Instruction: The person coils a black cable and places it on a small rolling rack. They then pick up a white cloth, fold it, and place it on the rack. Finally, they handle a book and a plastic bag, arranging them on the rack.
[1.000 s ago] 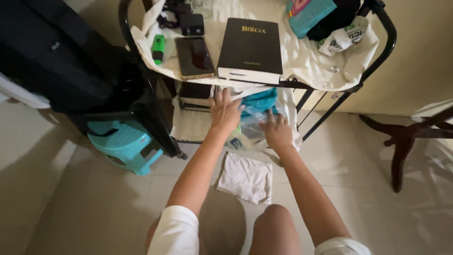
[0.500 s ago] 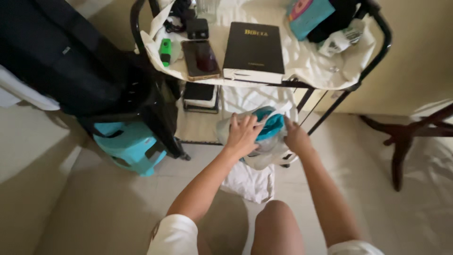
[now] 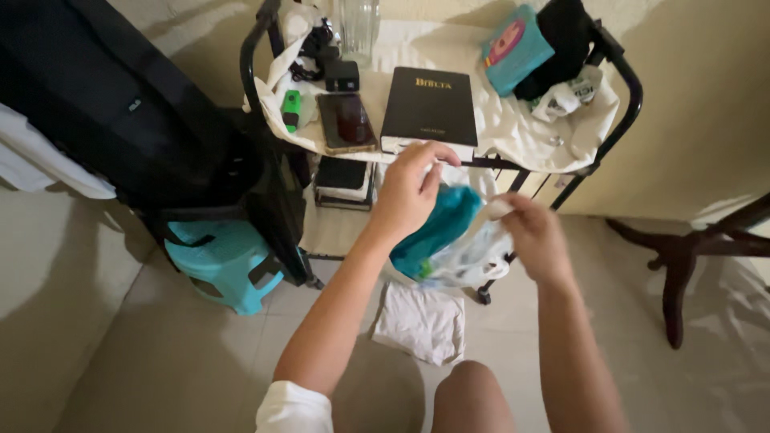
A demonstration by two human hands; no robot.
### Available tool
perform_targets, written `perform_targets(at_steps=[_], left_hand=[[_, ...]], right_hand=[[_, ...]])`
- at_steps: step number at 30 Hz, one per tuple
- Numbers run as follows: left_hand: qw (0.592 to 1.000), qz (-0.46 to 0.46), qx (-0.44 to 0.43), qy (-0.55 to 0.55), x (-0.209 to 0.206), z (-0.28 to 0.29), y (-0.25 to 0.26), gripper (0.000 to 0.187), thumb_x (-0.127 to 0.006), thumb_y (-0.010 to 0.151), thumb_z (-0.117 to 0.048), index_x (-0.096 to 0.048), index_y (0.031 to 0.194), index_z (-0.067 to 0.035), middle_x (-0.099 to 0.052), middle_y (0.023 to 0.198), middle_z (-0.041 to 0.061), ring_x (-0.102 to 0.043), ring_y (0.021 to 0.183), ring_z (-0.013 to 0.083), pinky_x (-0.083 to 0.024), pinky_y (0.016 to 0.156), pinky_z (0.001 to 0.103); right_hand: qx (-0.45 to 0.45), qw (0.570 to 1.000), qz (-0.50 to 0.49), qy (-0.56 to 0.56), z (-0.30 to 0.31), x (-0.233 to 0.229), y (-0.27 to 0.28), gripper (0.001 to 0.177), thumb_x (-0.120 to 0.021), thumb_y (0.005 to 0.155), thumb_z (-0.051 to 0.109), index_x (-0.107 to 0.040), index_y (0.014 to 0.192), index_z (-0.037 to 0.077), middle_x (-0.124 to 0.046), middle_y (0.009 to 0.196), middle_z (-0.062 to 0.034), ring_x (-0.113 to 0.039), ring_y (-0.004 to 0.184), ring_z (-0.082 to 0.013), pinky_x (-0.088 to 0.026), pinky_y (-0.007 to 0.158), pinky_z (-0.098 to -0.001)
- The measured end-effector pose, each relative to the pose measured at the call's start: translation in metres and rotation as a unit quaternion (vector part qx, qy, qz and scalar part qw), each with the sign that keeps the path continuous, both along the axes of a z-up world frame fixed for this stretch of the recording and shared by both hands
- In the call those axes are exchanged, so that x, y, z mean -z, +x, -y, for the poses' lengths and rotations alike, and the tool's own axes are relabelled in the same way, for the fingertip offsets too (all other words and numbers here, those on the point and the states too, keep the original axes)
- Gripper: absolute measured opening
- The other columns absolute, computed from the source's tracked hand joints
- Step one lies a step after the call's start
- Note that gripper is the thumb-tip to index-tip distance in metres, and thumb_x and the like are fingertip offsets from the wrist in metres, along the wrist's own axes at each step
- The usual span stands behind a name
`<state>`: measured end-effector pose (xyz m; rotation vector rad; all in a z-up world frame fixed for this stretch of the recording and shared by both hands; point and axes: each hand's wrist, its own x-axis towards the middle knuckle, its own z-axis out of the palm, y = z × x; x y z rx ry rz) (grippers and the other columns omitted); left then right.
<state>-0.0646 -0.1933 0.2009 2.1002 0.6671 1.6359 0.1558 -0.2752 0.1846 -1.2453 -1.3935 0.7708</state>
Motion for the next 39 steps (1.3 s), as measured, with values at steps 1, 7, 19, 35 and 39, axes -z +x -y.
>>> perform_targets(at_steps=[1, 7, 19, 35, 39], left_hand=[[0.999, -0.014, -0.032, 0.02, -0.012, 0.001, -0.006, 0.026, -0.059, 0.095, 0.01, -0.067, 0.109, -0.011, -0.059, 0.099, 0.011, -0.062, 0.088, 0.028, -0.048, 0.077, 0.032], [0.989, -0.006, 0.086, -0.119, 0.011, 0.014, -0.018, 0.04, -0.047, 0.089, 0.015, -0.059, 0.118, -0.01, -0.061, 0.121, 0.008, -0.064, 0.087, 0.0169, -0.053, 0.066, 0.031], [0.92, -0.321, 0.101, -0.199, 0.226, 0.064, -0.016, 0.032, -0.062, 0.081, 0.001, -0.061, 0.111, -0.01, -0.071, 0.092, 0.017, -0.068, 0.09, 0.0383, -0.05, 0.074, 0.049], [0.927, -0.374, 0.02, 0.014, 0.257, 0.044, 0.004, 0.003, -0.074, 0.07, -0.016, -0.077, 0.071, -0.016, -0.07, 0.1, 0.007, -0.063, 0.106, 0.0271, -0.048, 0.092, 0.052], [0.919, -0.347, 0.1, -0.161, 0.291, 0.038, 0.016, 0.017, -0.085, 0.074, -0.021, -0.075, 0.084, -0.012, -0.059, 0.11, 0.007, -0.057, 0.113, 0.0272, -0.049, 0.095, 0.04]], right_hand=[[-0.011, 0.999, -0.011, 0.043, 0.002, -0.017, -0.001, 0.014, -0.058, 0.098, 0.001, -0.069, 0.107, -0.001, -0.07, 0.088, -0.0014, -0.062, 0.081, -0.0088, -0.049, 0.075, -0.0229], [0.056, 0.98, 0.176, -0.071, -0.005, -0.013, -0.01, 0.014, -0.067, 0.09, 0.012, -0.073, 0.093, 0.0, -0.064, 0.072, -0.0027, -0.054, 0.067, -0.0099, -0.045, 0.061, -0.0278], [-0.131, 0.963, -0.063, -0.229, 0.02, 0.248, -0.006, 0.018, -0.06, 0.095, 0.014, -0.069, 0.098, -0.002, -0.074, 0.087, -0.0102, -0.065, 0.082, -0.0147, -0.05, 0.077, -0.03], [-0.144, 0.936, -0.054, -0.317, 0.012, 0.417, -0.039, 0.056, -0.068, 0.093, 0.016, -0.046, 0.141, -0.001, -0.059, 0.138, -0.0139, -0.055, 0.127, -0.0224, -0.046, 0.107, -0.0369], [-0.079, 0.947, -0.013, -0.31, 0.02, 0.453, -0.026, 0.046, -0.06, 0.099, 0.023, -0.058, 0.137, -0.004, -0.065, 0.128, -0.0114, -0.058, 0.118, -0.0176, -0.048, 0.099, -0.0338]])
